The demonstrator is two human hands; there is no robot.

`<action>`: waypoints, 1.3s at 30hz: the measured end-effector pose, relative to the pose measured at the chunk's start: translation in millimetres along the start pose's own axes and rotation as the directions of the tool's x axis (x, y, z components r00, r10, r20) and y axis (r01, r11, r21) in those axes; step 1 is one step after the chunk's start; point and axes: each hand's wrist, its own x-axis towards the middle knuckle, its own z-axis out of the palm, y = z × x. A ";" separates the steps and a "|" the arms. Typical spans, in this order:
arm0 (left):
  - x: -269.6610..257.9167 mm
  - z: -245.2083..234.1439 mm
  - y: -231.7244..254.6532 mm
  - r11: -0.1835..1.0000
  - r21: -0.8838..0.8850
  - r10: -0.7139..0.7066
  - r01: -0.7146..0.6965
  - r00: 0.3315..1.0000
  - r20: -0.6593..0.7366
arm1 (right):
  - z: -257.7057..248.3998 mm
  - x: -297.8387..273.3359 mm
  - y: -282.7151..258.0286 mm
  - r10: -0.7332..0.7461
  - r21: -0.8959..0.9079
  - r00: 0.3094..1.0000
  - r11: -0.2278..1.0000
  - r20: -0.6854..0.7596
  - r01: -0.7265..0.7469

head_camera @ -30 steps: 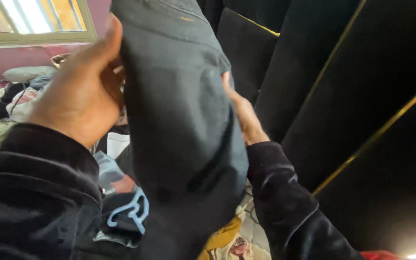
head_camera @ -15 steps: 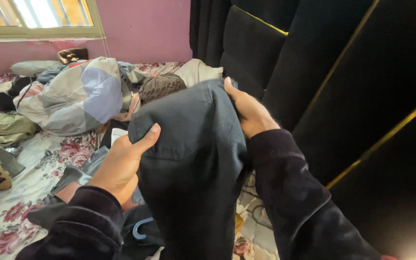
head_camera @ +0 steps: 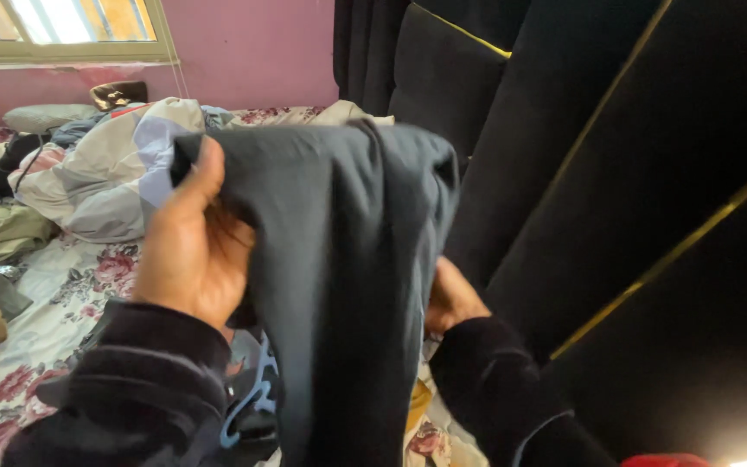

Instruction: Hanging a pair of pants onto a plastic hanger.

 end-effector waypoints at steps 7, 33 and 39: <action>22.1 7.6 23.4 0.987 -0.021 0.162 -0.161 0.985 0.058 | 82.9 -39.7 -10.8 0.019 0.203 0.977 0.977 0.212 -0.064; -118.0 -200.9 -152.7 0.731 0.434 -0.351 0.526 0.836 -0.422 | 177.6 -39.0 -60.4 -0.322 0.109 0.942 0.937 -0.098 0.331; -221.0 -298.0 -264.3 0.716 0.477 -0.351 0.510 0.854 -0.385 | 175.0 -51.1 -45.5 -0.235 0.121 0.967 0.962 -0.095 0.246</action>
